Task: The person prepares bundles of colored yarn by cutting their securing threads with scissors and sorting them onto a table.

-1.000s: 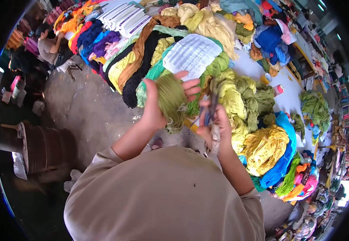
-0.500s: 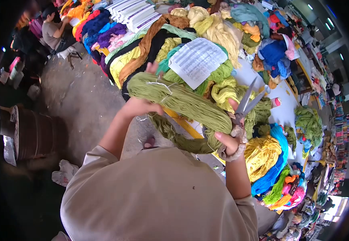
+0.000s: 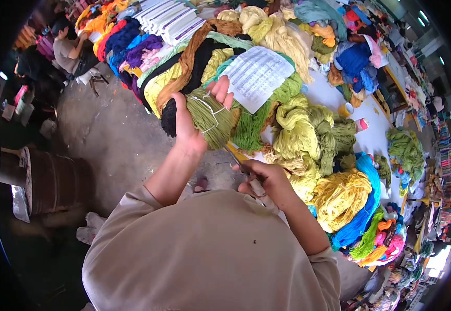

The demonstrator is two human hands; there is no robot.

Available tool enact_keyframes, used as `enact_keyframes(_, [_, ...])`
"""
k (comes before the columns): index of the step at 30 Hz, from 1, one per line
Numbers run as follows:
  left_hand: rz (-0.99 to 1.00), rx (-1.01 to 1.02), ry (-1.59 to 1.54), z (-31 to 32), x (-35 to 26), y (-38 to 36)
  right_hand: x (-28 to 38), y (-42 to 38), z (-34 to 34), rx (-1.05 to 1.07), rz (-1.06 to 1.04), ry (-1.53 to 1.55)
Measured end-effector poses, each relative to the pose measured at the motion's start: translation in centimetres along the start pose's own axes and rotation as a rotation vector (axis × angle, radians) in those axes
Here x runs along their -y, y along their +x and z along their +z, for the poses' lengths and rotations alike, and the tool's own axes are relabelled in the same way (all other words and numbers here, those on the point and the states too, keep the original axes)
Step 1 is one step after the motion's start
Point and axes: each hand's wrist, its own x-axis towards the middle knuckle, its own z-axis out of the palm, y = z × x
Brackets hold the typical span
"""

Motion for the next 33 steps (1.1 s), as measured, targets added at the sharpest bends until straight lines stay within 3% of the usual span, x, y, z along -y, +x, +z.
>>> enact_keyframes(1, [-0.002,0.003,-0.011,-0.1,-0.1,0.1,-0.1,0.0,0.1,0.017,-0.082,-0.176])
enact_keyframes(11, [-0.031,0.026,-0.073,-0.1,-0.7,-0.1,-1.0,1.1,-0.5,0.027,-0.074,-0.214])
enact_keyframes(14, [0.006,-0.035,0.108,0.0,0.2,-0.4,-1.1,1.8,-0.3,0.030,-0.083,-0.171])
enact_keyframes(16, [-0.052,-0.052,0.207,-0.4,0.9,-0.7,-1.2,2.5,-0.1,0.013,-0.290,-0.245])
enact_keyframes(17, [-0.074,-0.069,0.256,-0.5,1.2,-0.8,-0.6,2.6,0.0,-0.007,-0.161,-0.199])
enact_keyframes(21, [-0.107,-0.090,0.296,-0.9,1.4,-1.1,-0.8,2.5,0.1,-0.028,-0.141,-0.117])
enact_keyframes(23, [-0.106,-0.067,0.265,-1.2,1.1,-1.1,-1.7,2.5,-0.4,-0.073,-0.335,-0.066])
enact_keyframes(24, [-0.126,-0.033,0.224,-1.8,1.1,-0.9,-1.4,2.9,-0.8,-0.126,-0.546,-0.158])
enact_keyframes(26, [-0.158,-0.048,0.249,-1.4,1.6,-0.9,0.3,3.5,-0.4,-0.377,-0.663,-0.302])
enact_keyframes(27, [-0.181,-0.061,0.268,-1.3,2.0,-0.9,1.5,4.8,-0.2,-0.444,-0.853,-0.406])
enact_keyframes(28, [-0.246,-0.018,0.227,-2.1,1.7,-0.8,2.9,5.3,-0.4,-0.411,-0.855,-0.504])
enact_keyframes(30, [-0.158,-0.028,0.403,-0.2,2.9,-1.3,2.2,6.6,-2.2,-0.358,-0.849,-0.739])
enact_keyframes(32, [-0.156,0.031,0.335,-0.8,1.3,-0.2,0.8,5.4,-2.8,-0.294,-0.610,-0.502])
enact_keyframes(33, [-0.152,0.085,0.292,-0.8,0.4,0.3,-1.8,5.6,-3.8,-0.312,-0.721,-0.376])
